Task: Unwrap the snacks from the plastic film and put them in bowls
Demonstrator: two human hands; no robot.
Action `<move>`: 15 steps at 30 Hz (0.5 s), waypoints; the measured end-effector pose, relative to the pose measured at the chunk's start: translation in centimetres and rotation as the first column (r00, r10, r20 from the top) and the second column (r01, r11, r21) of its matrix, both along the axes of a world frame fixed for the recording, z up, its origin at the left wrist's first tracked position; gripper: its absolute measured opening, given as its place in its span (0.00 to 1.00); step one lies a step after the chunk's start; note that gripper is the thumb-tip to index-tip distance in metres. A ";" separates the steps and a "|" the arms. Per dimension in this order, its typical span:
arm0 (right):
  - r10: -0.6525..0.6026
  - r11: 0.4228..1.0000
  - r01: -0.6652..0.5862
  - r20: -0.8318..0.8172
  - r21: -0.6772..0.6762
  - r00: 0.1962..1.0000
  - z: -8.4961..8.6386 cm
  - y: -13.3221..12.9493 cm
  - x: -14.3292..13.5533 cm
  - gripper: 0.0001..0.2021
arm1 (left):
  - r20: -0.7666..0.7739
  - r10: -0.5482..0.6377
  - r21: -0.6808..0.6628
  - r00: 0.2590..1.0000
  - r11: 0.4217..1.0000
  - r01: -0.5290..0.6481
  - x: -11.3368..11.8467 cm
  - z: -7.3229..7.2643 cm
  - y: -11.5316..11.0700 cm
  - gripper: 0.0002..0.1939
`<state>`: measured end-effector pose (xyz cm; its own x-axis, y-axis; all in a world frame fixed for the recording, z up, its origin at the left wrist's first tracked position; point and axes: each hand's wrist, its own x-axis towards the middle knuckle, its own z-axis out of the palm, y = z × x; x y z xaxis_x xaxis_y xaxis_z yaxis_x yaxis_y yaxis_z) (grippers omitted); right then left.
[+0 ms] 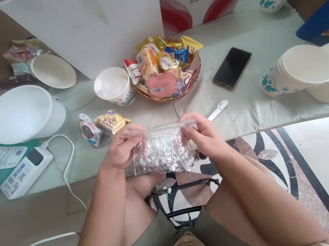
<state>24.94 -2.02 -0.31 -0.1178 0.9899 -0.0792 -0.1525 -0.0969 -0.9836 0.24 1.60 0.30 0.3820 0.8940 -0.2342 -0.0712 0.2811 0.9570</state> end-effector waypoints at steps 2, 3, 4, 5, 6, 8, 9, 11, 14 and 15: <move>0.032 0.999 -0.031 -0.008 0.026 0.999 0.1 0.0 0.4 0.09 | 0.055 0.052 0.046 0.997 0.997 -0.054 -0.2 0.2 0.2 0.11; 0.058 0.997 -0.058 -0.009 0.044 0.998 0.2 0.1 0.5 0.13 | 0.067 0.067 0.090 0.996 0.993 -0.072 -0.3 0.3 0.3 0.13; 0.078 0.995 -0.078 -0.002 0.068 0.997 0.2 0.2 0.5 0.17 | 0.069 0.069 0.138 0.995 0.987 -0.078 -0.4 0.4 0.4 0.18; 0.086 0.993 -0.087 0.018 0.084 0.996 0.2 0.2 0.5 0.20 | 0.052 0.056 0.187 0.997 0.980 -0.065 -0.4 0.5 0.6 0.21; 0.069 0.994 -0.072 0.039 0.086 0.997 0.1 0.3 0.4 0.20 | 0.011 0.045 0.234 0.999 0.971 -0.047 -0.5 0.5 0.7 0.22; -0.004 1.000 0.003 0.046 0.031 0.999 0.1 0.4 -0.1 0.14 | -0.112 0.058 0.319 0.992 0.948 -0.020 -0.4 0.4 0.8 0.16; -0.031 0.999 0.031 0.027 -0.019 0.999 0.1 0.5 -0.4 0.14 | -0.159 0.079 0.344 0.984 0.939 -0.019 -0.4 0.3 0.7 0.11; -0.021 0.993 0.019 -0.016 -0.119 1.000 0.1 0.5 -1.0 0.24 | -0.165 0.120 0.333 0.979 0.941 -0.060 -0.2 0.2 0.6 0.12; 0.114 0.971 -0.098 0.063 -0.218 0.991 0.3 0.4 -1.5 0.20 | -0.037 0.118 0.174 0.992 0.979 -0.110 -0.2 0.1 0.3 0.25; 0.138 0.969 -0.110 0.112 -0.223 0.984 0.4 0.3 -1.5 0.17 | -0.018 0.094 0.115 0.995 0.989 -0.092 -0.2 0.1 0.2 0.26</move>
